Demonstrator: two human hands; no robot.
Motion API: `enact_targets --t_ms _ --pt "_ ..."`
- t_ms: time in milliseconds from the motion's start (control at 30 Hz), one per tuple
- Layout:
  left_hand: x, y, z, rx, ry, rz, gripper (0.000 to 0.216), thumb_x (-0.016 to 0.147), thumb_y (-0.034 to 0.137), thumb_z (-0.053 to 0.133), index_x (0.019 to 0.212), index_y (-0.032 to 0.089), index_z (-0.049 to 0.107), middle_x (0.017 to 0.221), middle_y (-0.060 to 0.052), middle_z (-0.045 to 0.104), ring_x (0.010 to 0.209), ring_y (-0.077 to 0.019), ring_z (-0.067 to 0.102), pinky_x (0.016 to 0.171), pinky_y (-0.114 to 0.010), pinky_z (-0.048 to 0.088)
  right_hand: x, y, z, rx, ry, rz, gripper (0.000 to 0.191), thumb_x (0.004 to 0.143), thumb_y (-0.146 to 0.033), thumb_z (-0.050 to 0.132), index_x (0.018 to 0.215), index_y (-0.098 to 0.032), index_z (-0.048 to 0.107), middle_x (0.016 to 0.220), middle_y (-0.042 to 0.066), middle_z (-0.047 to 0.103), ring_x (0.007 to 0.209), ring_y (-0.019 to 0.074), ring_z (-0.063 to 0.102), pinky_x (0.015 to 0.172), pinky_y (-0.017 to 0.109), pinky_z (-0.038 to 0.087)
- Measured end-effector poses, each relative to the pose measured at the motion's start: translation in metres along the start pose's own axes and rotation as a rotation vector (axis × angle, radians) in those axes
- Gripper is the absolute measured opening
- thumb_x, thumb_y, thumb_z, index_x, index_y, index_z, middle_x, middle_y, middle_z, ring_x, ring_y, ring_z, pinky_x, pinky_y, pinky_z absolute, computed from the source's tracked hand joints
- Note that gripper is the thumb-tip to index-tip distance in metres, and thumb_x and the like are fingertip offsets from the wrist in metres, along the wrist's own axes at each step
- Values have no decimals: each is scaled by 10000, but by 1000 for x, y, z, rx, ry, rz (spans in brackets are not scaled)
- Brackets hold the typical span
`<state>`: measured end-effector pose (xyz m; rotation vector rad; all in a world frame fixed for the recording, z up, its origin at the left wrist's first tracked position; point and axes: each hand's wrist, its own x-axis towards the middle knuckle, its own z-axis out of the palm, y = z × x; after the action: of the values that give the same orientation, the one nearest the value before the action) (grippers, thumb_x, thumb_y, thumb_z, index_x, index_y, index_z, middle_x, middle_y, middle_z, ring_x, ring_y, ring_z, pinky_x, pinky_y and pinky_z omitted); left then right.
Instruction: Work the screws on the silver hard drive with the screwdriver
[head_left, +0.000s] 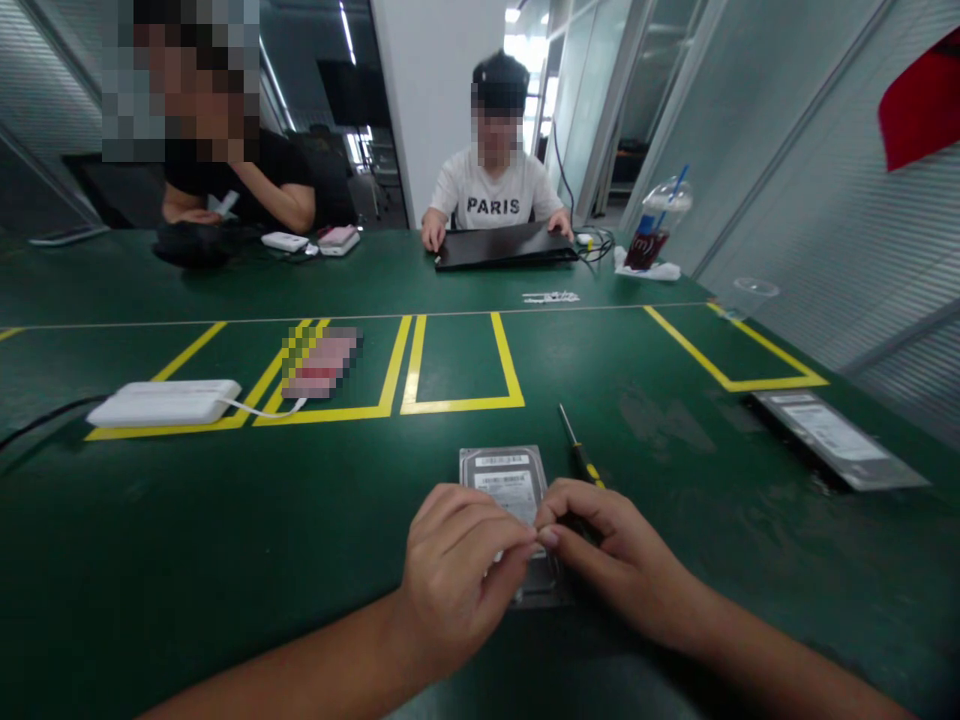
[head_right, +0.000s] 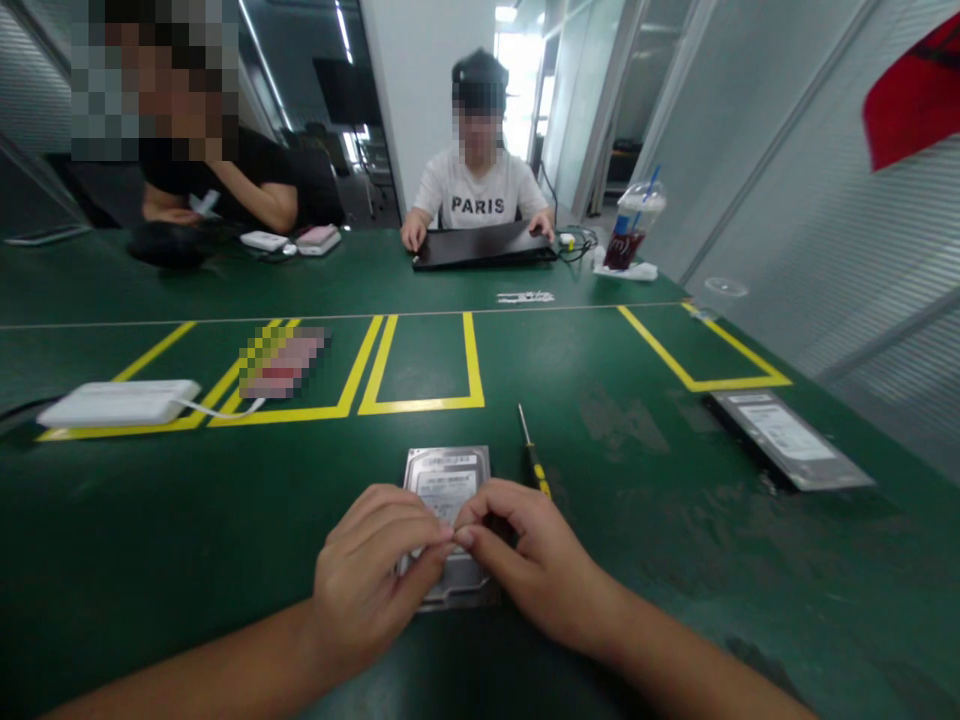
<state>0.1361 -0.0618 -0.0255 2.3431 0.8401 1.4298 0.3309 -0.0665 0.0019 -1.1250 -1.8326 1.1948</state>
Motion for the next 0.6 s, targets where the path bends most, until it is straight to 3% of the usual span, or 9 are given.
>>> enact_targets --t_ms 133,300,467,600 --pt "-1 -1 1 4 -12 -26 113 867 100 658 940 186 647 826 -12 712 783 -180 623 747 -343 442 -1 4 -8 -213 73 -57 129 929 -300 580 874 -188 612 750 -20 592 677 105 534 629 230 409" --pt "-1 0 3 -10 -26 -41 93 848 110 641 900 187 641 789 -16 694 744 -185 613 716 -343 429 2 15 -28 -762 196 -129 165 957 -275 505 843 -189 586 774 22 588 732 155 540 677 282 413" --pt "-1 1 5 -6 -49 -56 68 839 119 631 859 184 638 752 -9 680 705 -176 605 692 -334 417 6 21 -39 -1141 195 83 204 924 -268 538 1095 -168 586 1027 116 610 945 259 593 806 376 473" --pt "-2 0 6 9 -85 -69 50 843 136 625 827 182 640 722 -3 672 669 -169 596 671 -327 406 7 20 -36 -1130 112 256 293 955 -359 495 1163 -154 521 1051 136 651 953 275 646 763 367 481"
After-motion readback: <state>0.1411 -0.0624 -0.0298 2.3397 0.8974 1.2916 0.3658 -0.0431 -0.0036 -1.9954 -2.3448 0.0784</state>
